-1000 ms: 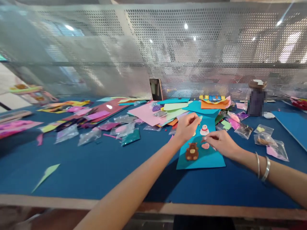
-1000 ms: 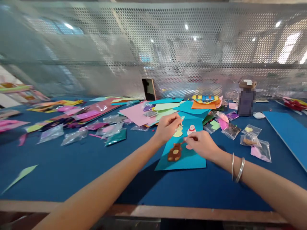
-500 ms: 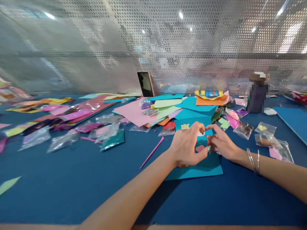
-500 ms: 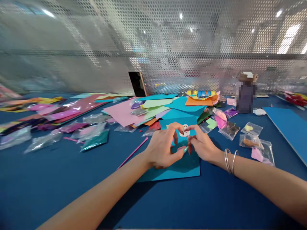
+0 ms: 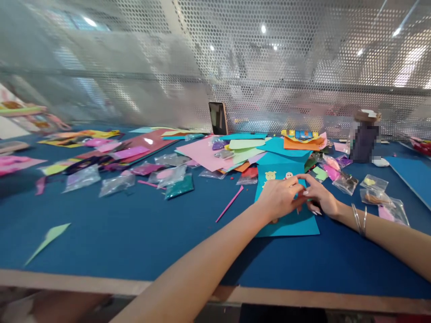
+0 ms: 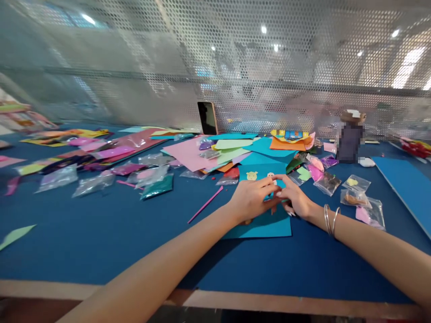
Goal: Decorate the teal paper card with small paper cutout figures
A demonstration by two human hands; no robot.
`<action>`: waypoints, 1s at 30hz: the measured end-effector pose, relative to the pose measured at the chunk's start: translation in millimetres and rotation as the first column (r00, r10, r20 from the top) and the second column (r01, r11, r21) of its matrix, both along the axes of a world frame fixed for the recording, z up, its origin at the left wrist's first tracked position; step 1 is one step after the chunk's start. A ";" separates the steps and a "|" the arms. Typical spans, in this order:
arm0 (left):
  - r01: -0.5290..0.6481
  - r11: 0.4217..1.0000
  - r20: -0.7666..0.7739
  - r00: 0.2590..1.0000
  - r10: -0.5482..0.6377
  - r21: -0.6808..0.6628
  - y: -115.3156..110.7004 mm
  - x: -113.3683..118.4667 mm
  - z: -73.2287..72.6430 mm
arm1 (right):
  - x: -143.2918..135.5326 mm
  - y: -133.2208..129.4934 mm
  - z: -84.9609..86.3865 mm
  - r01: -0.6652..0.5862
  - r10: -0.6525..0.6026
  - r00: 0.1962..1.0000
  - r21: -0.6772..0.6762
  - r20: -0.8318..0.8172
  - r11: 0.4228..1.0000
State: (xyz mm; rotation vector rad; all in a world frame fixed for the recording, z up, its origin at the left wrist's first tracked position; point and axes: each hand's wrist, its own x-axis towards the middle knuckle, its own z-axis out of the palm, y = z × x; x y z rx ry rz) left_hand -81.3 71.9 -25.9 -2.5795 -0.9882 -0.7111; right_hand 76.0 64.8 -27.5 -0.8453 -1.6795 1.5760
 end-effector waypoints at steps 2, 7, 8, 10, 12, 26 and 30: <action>0.013 1.000 0.000 1.000 -0.013 -0.013 0.6 -2.5 1.8 | 2.4 2.4 -1.6 -0.005 0.005 0.999 -0.008 -0.035 1.000; 0.004 0.999 -0.011 1.000 -0.004 -0.047 3.4 -5.5 5.1 | 4.7 6.8 -0.3 0.004 -0.008 0.997 -0.056 -0.078 0.998; 0.000 0.999 -0.021 1.000 -0.001 -0.041 3.9 -5.1 4.7 | 4.5 7.4 -0.2 0.014 -0.018 0.997 -0.059 -0.079 0.998; 0.015 1.000 -0.021 1.000 -0.015 -0.014 4.3 -3.9 3.2 | 3.7 8.5 -1.1 0.042 -0.047 0.995 -0.052 -0.084 0.998; 0.051 0.998 0.032 0.998 -0.052 0.028 4.0 -3.2 1.4 | 2.5 9.6 -3.1 0.071 -0.073 0.995 -0.031 -0.073 0.997; 0.042 0.930 0.334 0.927 -0.173 0.365 1.0 -6.2 3.4 | 1.4 7.9 0.4 0.029 -0.034 0.997 0.064 0.072 0.998; 0.013 0.925 0.392 0.903 -0.173 0.379 0.0 -6.1 4.1 | 1.5 7.4 1.0 0.001 -0.008 0.996 0.082 0.084 0.997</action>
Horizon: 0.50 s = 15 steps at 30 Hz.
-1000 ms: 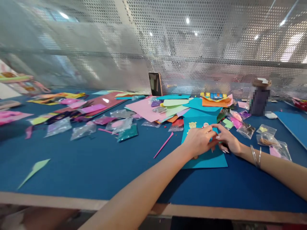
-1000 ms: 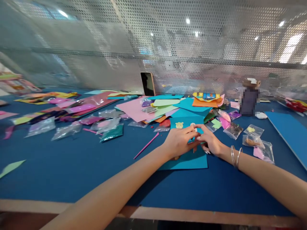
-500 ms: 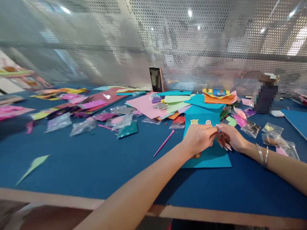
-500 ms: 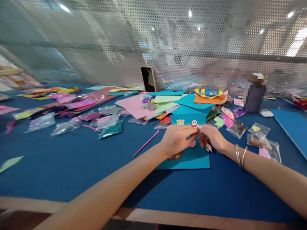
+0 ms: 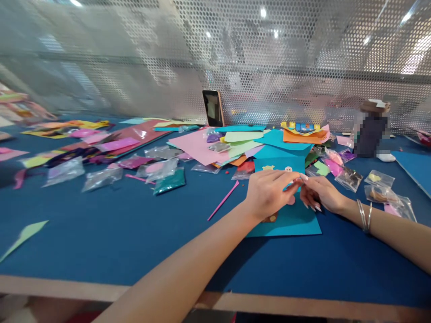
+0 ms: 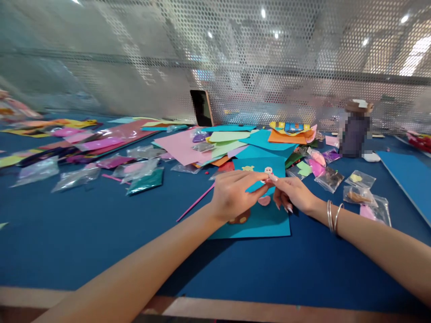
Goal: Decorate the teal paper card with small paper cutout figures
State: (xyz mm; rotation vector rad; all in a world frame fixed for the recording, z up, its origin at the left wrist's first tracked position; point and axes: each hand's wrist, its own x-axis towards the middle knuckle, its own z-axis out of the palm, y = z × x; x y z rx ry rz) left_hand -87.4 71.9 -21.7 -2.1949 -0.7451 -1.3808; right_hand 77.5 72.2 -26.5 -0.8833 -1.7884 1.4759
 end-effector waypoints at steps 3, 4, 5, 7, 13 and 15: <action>0.004 0.998 0.000 1.000 -0.004 -0.068 0.3 0.9 -1.6 | 0.7 0.6 -0.1 0.008 -0.008 0.999 -0.022 -0.035 1.000; 0.002 0.996 -0.010 1.000 -0.003 -0.091 0.6 1.2 -2.4 | 0.9 0.8 -0.2 0.013 -0.014 0.999 -0.032 -0.047 0.999; 0.002 0.994 -0.019 1.000 -0.004 -0.112 0.9 1.4 -3.1 | 1.0 0.8 -0.4 0.016 -0.018 0.998 -0.038 -0.057 0.999; 0.005 0.989 -0.021 1.000 -0.008 -0.148 1.6 1.6 -4.5 | 0.7 0.2 -0.4 0.026 -0.028 0.998 -0.038 -0.060 0.999; -0.004 0.977 -0.018 1.000 0.000 -0.212 4.9 -0.2 -6.5 | -1.5 -4.5 0.7 0.161 -0.161 0.987 0.057 -0.007 0.985; -0.028 0.974 -0.039 0.999 0.020 -0.223 6.3 -1.0 -7.2 | -1.4 -5.2 0.4 0.188 -0.188 0.982 0.064 -0.005 0.980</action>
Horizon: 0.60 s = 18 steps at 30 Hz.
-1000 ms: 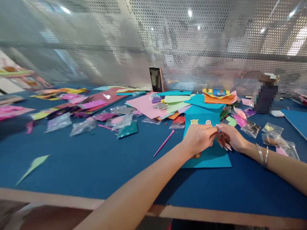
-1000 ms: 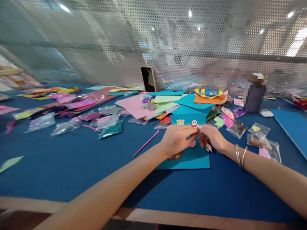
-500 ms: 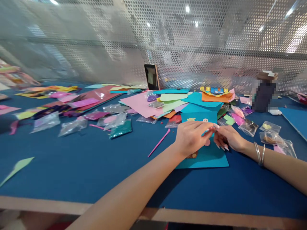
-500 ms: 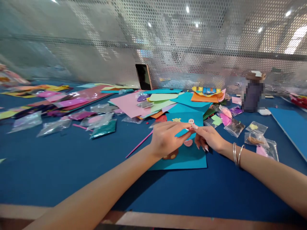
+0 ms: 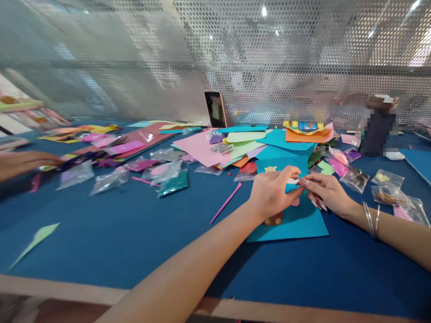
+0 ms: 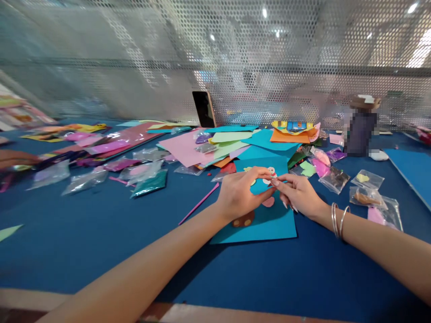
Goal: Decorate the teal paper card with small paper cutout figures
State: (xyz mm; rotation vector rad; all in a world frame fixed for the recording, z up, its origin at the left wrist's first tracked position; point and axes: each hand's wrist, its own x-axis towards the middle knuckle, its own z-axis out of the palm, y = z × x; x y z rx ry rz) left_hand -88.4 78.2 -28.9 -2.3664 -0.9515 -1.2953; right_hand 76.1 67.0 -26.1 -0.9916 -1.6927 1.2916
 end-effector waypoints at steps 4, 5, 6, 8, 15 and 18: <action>-0.005 1.000 -0.053 0.999 0.006 0.020 2.3 -1.3 -2.1 | 0.0 0.4 -1.0 -0.005 0.005 1.000 0.011 -0.001 1.000; 0.003 1.000 -0.081 0.997 -0.001 0.024 2.7 -1.4 -2.8 | -0.2 0.7 -1.1 -0.002 0.002 1.000 0.015 0.001 1.000; 0.010 1.000 -0.106 0.994 -0.008 0.019 3.0 -1.4 -3.4 | -0.4 1.0 -1.1 0.006 -0.006 1.000 0.017 0.003 1.000; 0.014 1.000 -0.140 0.990 -0.016 -0.013 3.4 -1.2 -4.4 | -0.5 1.5 -0.9 0.024 -0.024 1.000 0.007 -0.001 1.000; 0.038 0.995 -0.177 0.983 -0.053 -0.088 -2.4 -0.4 0.4 | 3.6 3.6 -1.8 -0.004 0.003 1.000 -0.079 -0.008 0.997; 0.033 0.995 -0.215 0.975 -0.053 -0.093 -6.8 2.2 2.9 | 4.0 4.6 -3.5 -0.003 0.003 1.000 -0.071 -0.009 0.997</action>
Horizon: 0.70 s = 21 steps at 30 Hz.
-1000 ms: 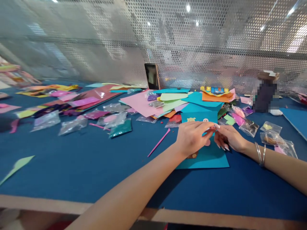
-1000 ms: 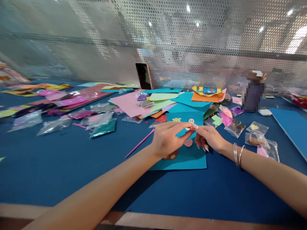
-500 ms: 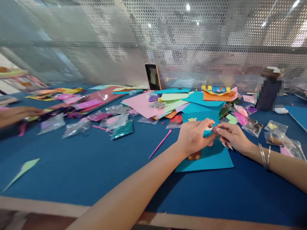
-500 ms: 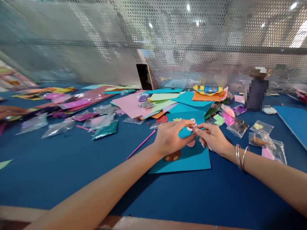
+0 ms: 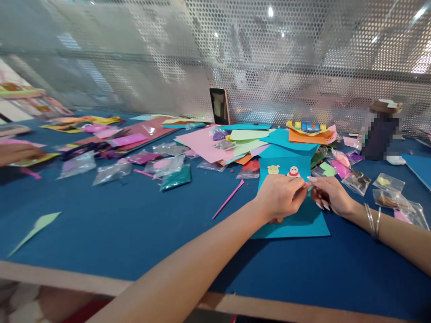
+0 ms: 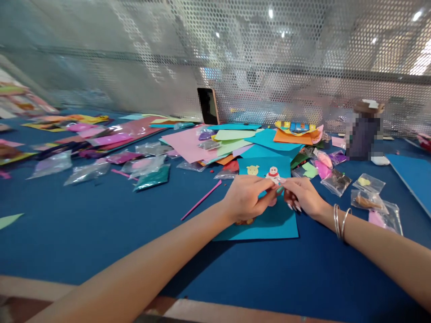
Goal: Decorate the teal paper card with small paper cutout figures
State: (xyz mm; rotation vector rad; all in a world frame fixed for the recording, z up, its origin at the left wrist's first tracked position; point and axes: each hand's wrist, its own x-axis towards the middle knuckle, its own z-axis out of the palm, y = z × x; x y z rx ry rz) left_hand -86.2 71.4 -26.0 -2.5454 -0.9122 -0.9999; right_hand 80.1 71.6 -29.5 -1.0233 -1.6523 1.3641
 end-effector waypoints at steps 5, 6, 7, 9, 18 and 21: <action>-0.009 0.995 -0.016 1.000 0.010 0.095 -0.5 4.3 -3.8 | -3.4 -0.2 1.4 0.031 -0.031 0.999 0.007 0.012 0.999; -0.011 0.994 -0.008 1.000 0.012 0.109 0.4 4.1 -4.9 | -3.9 -0.6 2.2 0.034 -0.035 0.999 0.009 0.016 0.999; -0.019 0.993 0.001 1.000 0.019 0.119 1.4 3.5 -5.8 | -4.0 -1.1 3.1 0.033 -0.033 0.999 0.011 0.020 0.999; -0.042 0.992 0.008 0.999 0.042 0.122 3.4 1.6 -6.7 | -3.5 -2.5 4.5 0.018 -0.018 0.999 0.017 0.036 1.000; -0.168 0.985 -0.030 0.985 0.169 0.039 10.1 -4.6 -4.6 | -0.2 -3.8 2.4 -0.018 0.017 0.999 0.029 0.035 0.999; -0.216 0.976 -0.049 0.975 0.216 0.000 9.2 -3.6 -3.9 | -1.0 -5.4 3.4 -0.037 0.035 0.997 0.039 0.062 0.999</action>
